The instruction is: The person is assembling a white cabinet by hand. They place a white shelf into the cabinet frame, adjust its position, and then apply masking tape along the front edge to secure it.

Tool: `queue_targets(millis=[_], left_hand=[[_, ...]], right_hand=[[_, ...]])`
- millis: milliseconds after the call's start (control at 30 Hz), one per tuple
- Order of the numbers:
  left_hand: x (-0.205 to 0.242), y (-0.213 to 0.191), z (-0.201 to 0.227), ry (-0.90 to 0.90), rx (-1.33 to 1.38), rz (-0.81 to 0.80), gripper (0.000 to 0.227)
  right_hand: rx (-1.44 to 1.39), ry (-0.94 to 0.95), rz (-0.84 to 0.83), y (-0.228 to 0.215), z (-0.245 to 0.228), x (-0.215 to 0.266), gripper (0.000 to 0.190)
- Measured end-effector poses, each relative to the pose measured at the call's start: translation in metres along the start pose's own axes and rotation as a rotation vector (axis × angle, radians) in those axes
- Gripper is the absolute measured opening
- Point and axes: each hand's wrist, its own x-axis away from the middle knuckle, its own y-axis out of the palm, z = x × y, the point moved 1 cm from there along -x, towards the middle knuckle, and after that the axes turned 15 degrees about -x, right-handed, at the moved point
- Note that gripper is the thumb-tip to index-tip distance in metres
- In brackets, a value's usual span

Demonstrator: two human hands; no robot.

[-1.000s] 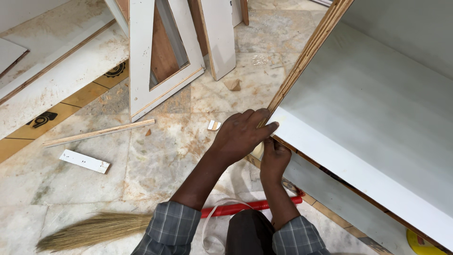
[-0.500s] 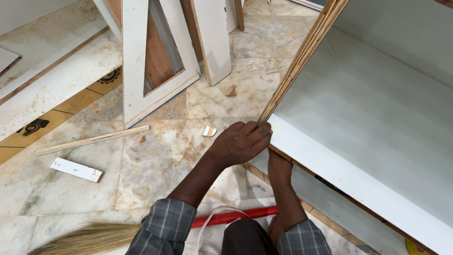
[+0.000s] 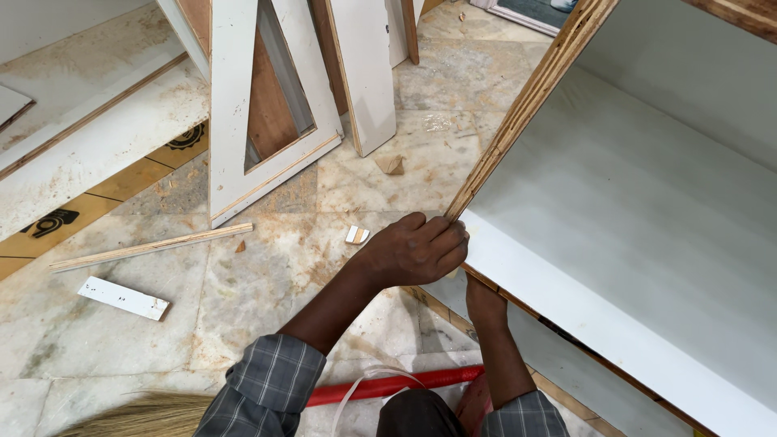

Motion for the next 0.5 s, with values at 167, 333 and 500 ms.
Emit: queue_targets(millis=[167,333,500], left_hand=[[-0.005,0.004,0.0,0.014,0.0,0.004,0.008],[-0.003,0.007,0.0,0.022,-0.009,0.0,0.009],[-0.002,0.013,0.002,-0.008,0.036,0.042,0.016]], right_hand=[[-0.425,0.153,-0.039,0.005,0.0,-0.002,0.034],[-2.152,0.785,0.237,-0.039,-0.013,-0.018,0.022],[-2.81,1.523,0.419,-0.104,0.006,-0.047,0.026]])
